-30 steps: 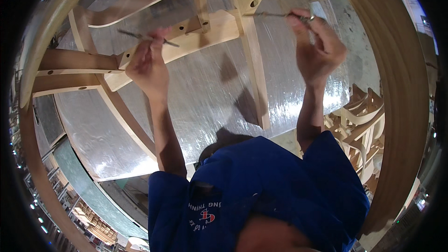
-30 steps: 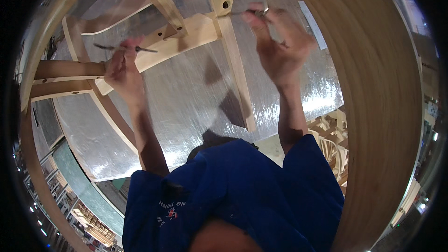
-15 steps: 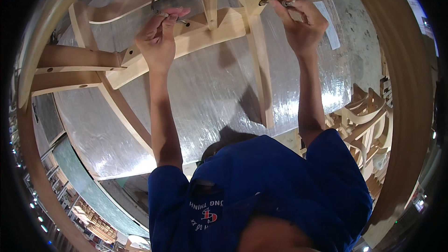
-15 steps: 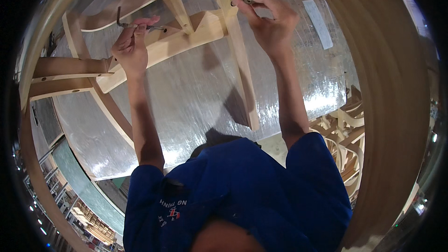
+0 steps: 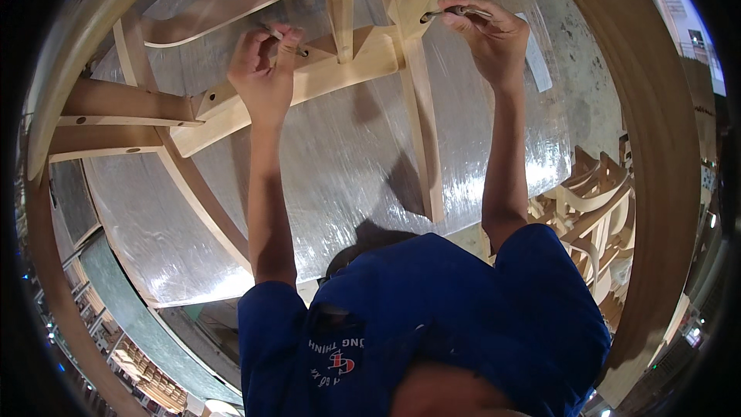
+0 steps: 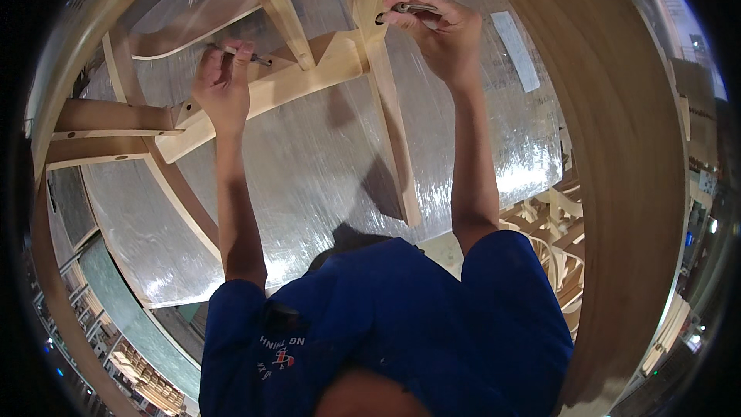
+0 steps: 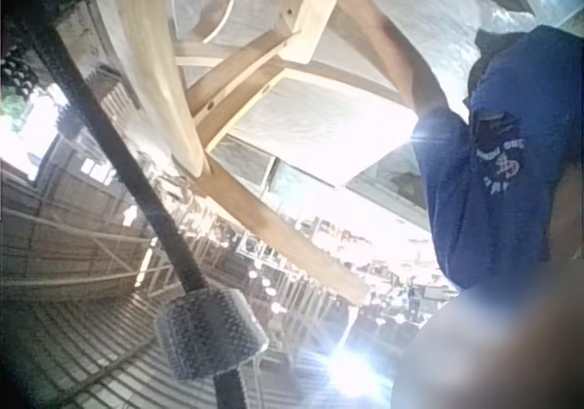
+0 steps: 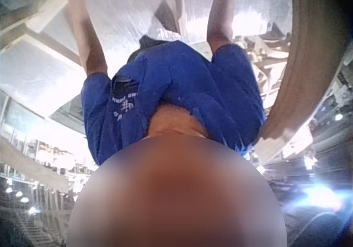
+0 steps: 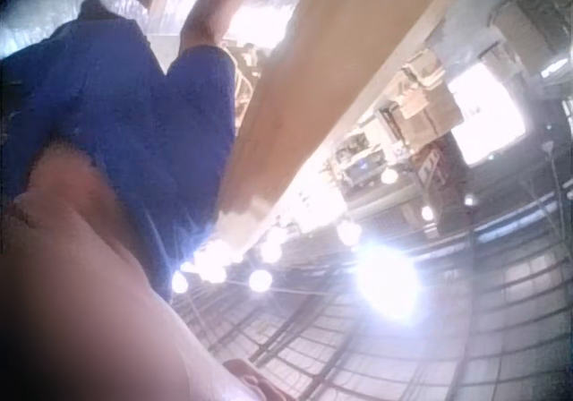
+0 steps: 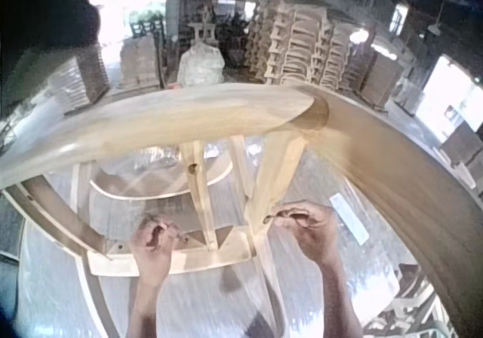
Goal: The person assembles wooden chair frames by inserting metal fasteners into pre-drilled holes and tightening them by hand. The person wipes the chair surfaces with a cloth, lifts and repositions the frames, and stacks completed units.
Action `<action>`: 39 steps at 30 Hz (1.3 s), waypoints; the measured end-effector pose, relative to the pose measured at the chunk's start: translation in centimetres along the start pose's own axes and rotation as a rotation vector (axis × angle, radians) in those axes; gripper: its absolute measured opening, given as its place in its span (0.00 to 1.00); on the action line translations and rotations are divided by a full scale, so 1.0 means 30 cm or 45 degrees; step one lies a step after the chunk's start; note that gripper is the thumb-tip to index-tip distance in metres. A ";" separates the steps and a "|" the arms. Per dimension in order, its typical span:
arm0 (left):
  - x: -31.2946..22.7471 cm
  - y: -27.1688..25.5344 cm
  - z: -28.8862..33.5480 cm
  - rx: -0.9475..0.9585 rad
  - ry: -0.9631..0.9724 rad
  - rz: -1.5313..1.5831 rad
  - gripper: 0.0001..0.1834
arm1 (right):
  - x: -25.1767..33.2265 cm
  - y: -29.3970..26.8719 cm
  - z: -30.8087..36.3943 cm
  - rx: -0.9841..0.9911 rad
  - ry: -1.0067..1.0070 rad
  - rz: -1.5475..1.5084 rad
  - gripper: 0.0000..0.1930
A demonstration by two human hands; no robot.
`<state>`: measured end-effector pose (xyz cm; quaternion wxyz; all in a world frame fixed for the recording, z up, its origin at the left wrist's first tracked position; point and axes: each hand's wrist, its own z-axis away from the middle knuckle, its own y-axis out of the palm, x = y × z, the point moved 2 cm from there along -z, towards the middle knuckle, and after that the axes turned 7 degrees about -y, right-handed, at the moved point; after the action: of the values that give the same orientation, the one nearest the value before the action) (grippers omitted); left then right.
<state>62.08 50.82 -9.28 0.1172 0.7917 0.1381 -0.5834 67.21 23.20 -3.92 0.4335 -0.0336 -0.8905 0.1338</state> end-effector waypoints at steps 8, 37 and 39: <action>0.000 0.032 -0.038 -0.027 0.032 0.191 0.10 | -0.040 -0.007 0.025 -0.146 -0.099 0.034 0.10; -0.006 0.048 -0.038 0.025 -0.052 0.204 0.06 | -0.033 0.044 0.046 -0.239 -0.100 -0.038 0.06; 0.016 0.035 -0.033 0.008 -0.061 0.185 0.07 | -0.030 0.048 0.052 -0.217 -0.099 -0.057 0.05</action>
<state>63.47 50.22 -9.42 0.1602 0.7858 0.0756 -0.5926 66.47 24.09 -5.90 0.3969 -0.0453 -0.9154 0.0492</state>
